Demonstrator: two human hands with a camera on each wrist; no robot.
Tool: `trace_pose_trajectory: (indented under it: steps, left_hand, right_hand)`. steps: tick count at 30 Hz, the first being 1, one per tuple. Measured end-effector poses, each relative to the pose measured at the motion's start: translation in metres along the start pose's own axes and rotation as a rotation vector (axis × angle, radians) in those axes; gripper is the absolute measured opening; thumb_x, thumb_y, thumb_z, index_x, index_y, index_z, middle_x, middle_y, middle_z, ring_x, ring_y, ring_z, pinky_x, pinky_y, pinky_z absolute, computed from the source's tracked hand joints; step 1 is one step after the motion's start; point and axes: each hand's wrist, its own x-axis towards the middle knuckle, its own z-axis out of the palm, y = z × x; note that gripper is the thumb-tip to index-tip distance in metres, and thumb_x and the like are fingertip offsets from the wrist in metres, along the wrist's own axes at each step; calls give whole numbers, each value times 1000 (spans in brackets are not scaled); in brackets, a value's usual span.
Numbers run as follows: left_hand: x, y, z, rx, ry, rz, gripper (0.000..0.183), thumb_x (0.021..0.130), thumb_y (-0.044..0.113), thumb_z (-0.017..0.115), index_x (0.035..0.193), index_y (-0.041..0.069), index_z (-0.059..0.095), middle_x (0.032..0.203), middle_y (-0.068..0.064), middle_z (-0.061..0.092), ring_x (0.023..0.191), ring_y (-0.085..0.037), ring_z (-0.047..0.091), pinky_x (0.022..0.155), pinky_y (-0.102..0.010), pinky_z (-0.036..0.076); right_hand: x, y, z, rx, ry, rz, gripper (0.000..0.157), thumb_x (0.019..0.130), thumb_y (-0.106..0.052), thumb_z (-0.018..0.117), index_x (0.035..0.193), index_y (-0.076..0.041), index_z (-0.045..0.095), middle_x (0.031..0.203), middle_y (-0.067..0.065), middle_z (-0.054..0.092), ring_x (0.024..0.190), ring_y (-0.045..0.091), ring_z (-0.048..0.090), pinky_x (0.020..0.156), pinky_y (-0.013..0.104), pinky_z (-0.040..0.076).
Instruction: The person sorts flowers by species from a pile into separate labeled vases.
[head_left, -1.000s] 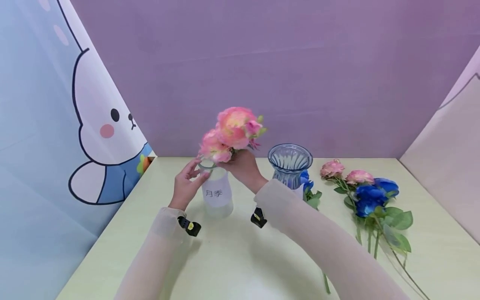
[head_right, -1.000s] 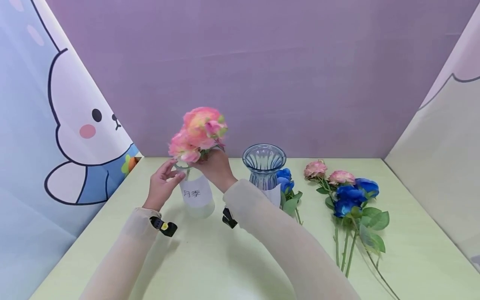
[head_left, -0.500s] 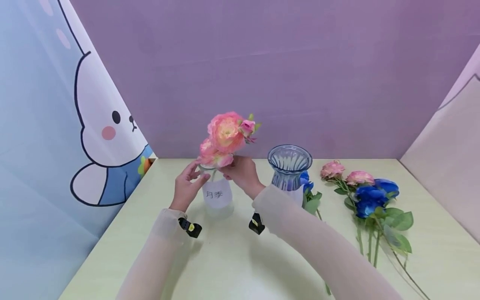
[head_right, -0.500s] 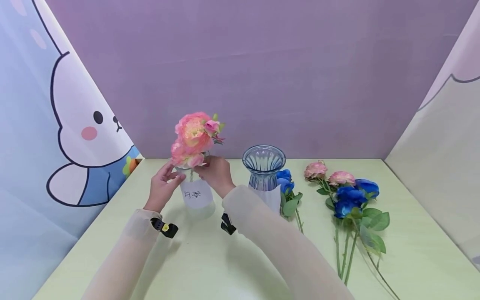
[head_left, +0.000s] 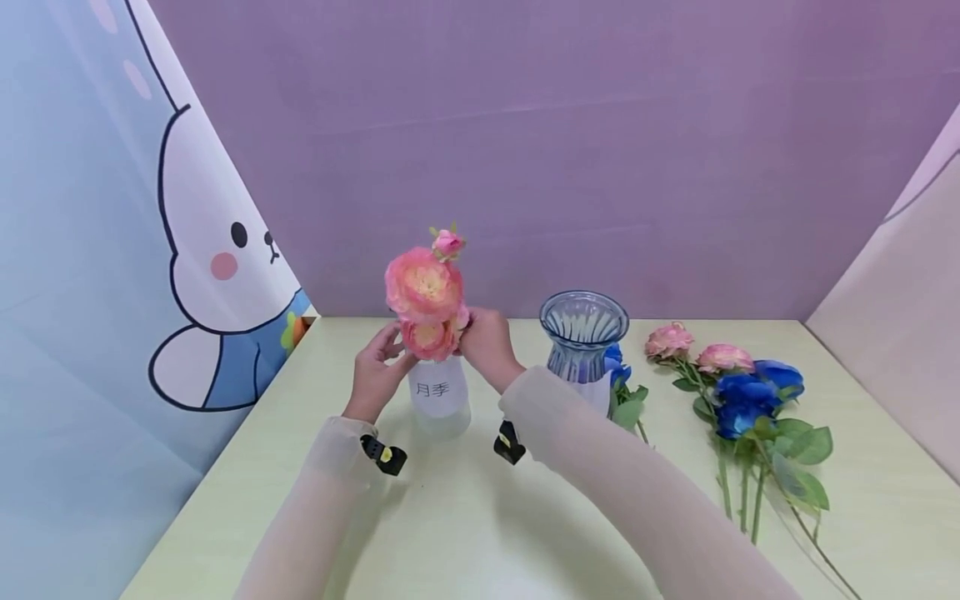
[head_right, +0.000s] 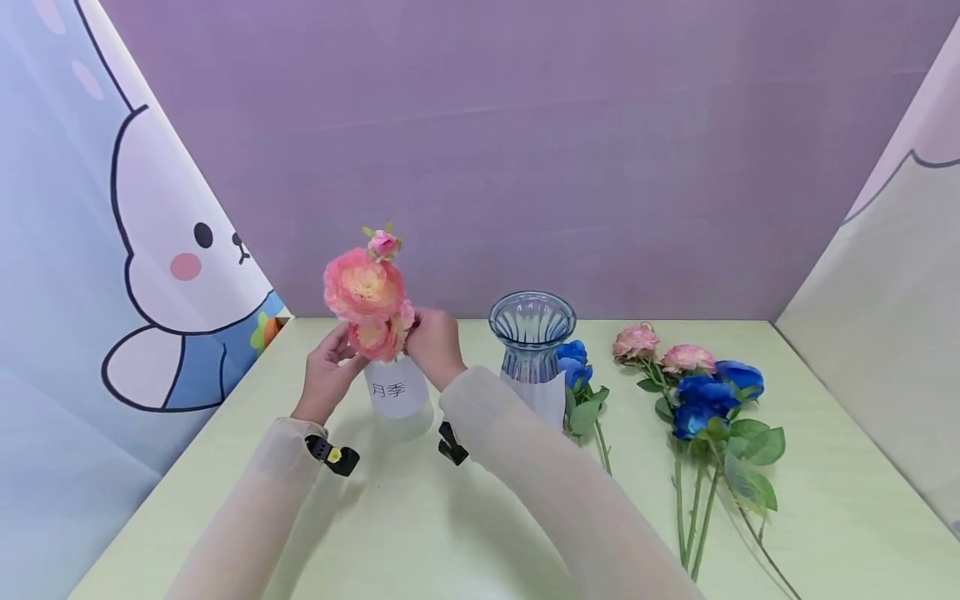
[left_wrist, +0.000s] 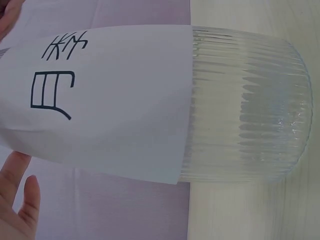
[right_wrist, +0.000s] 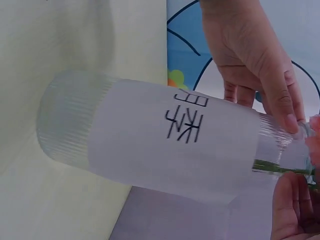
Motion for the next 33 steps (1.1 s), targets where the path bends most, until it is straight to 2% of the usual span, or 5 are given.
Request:
trace_pose_trajectory:
  steps: [6, 12, 20, 25, 33]
  left_hand:
    - [-1, 3, 0, -12, -9, -42, 55, 88, 7, 68, 139, 7, 48, 144, -11, 46, 115, -36, 57, 98, -48, 45]
    - [0, 0, 0, 16, 35, 67, 41, 85, -4, 68, 125, -4, 57, 123, -22, 61, 105, -39, 61, 92, -49, 49]
    - [-3, -2, -1, 16, 48, 80, 35, 84, -6, 67, 118, -7, 59, 117, -25, 63, 104, -38, 61, 91, -44, 48]
    - [-2, 0, 1, 10, 37, 74, 35, 86, -3, 67, 120, -5, 59, 120, -23, 62, 107, -38, 61, 94, -44, 48]
    - [-3, -1, 2, 18, 45, 66, 35, 86, -4, 67, 120, -6, 59, 119, -23, 62, 107, -37, 61, 92, -41, 48]
  right_hand:
    - [-4, 2, -2, 22, -52, 82, 28, 91, 0, 62, 119, 2, 64, 101, 17, 68, 83, 26, 67, 68, 28, 58]
    - [-8, 5, -2, 44, -89, 118, 36, 90, 3, 61, 126, 2, 59, 88, 14, 65, 76, 22, 66, 68, 27, 58]
    - [-27, 21, -12, 13, -218, 174, 41, 92, -8, 64, 131, -2, 54, 82, 11, 66, 75, 22, 66, 70, 27, 57]
    - [-38, 40, -33, -70, -342, 142, 33, 92, -8, 63, 124, 0, 59, 86, 12, 68, 73, 19, 65, 68, 29, 57]
    - [-54, 75, -83, -66, -662, 76, 29, 92, -9, 63, 117, 6, 62, 87, 13, 68, 74, 20, 67, 69, 35, 58]
